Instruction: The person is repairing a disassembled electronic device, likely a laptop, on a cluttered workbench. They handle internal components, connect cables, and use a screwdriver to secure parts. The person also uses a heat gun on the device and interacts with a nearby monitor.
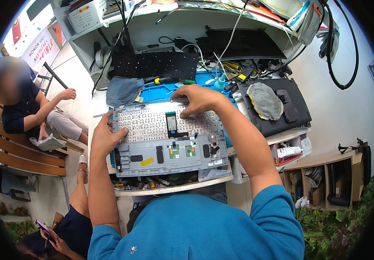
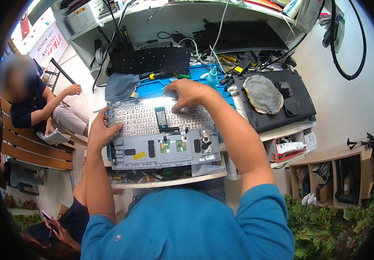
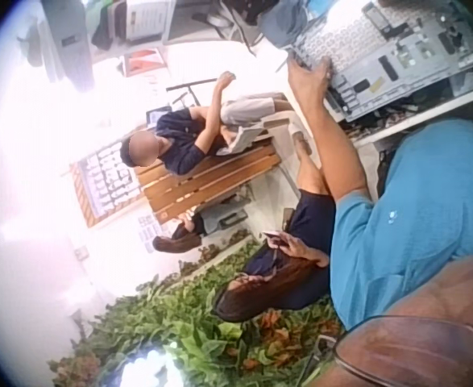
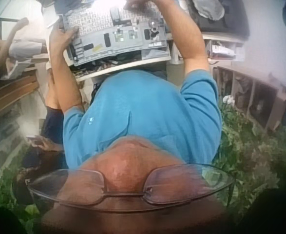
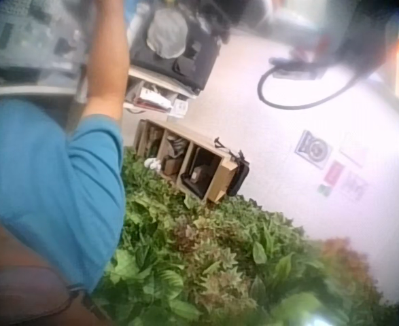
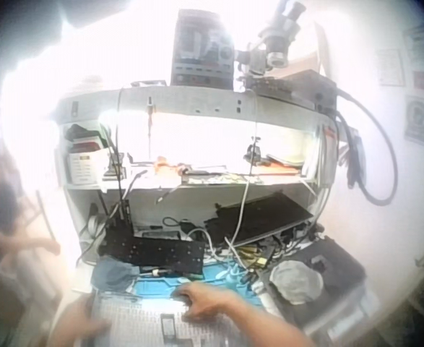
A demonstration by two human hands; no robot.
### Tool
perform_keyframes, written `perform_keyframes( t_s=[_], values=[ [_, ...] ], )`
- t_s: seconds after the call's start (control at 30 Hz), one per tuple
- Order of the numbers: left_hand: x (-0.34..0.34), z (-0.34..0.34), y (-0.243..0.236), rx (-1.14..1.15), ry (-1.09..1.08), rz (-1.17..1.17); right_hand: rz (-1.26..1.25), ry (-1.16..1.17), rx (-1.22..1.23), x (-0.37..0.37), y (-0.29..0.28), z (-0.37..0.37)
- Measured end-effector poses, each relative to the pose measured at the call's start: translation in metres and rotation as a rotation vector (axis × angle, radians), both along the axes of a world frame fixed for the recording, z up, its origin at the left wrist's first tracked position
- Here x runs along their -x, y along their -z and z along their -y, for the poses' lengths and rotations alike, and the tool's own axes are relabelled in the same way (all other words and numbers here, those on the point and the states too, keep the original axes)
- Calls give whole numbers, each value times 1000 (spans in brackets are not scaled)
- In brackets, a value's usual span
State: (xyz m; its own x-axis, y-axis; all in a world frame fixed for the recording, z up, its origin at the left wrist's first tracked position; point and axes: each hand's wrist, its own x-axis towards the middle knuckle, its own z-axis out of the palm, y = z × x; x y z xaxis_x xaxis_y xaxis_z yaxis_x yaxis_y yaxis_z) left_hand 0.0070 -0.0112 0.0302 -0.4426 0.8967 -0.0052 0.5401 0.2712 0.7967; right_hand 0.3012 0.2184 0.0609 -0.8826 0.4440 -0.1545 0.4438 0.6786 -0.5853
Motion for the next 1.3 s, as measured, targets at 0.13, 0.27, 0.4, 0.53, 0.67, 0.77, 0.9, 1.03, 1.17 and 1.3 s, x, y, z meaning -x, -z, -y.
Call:
perform_keyframes(
  t_s=[0.13, 0.27, 0.4, 0.53, 0.67, 0.77, 0.9, 1.03, 1.17, 1.3],
  values=[
    [1, 0, -2, 1, 11, -15, -120, 41, -16, -10, 8, -2],
    [-1, 2, -3, -10, 15, -7, -305, 145, -147, -36, 13, 10],
    [0, 0, 0, -2, 16, -28, -357, 360, -242, -71, 0, 46],
    [2, 1, 3, 14, 5, -56, -86, 647, -257, -95, 3, 75],
    [6, -2, 5, 24, 41, -28, 27, 764, -151, -106, 17, 82],
    [10, -2, 11, -13, 35, -1, -27, 793, -148, -103, 21, 84],
    [7, -3, 6, 36, 9, -87, -56, 802, -130, -106, 27, 82],
    [10, -1, 5, 53, 4, -82, -99, 780, -32, -111, 22, 80],
    [15, 0, 17, -4, -6, -72, -79, 754, -93, -107, 20, 84],
    [-1, -3, -7, 91, 2, -94, -109, 863, -52, -108, 21, 90]
  ],
)
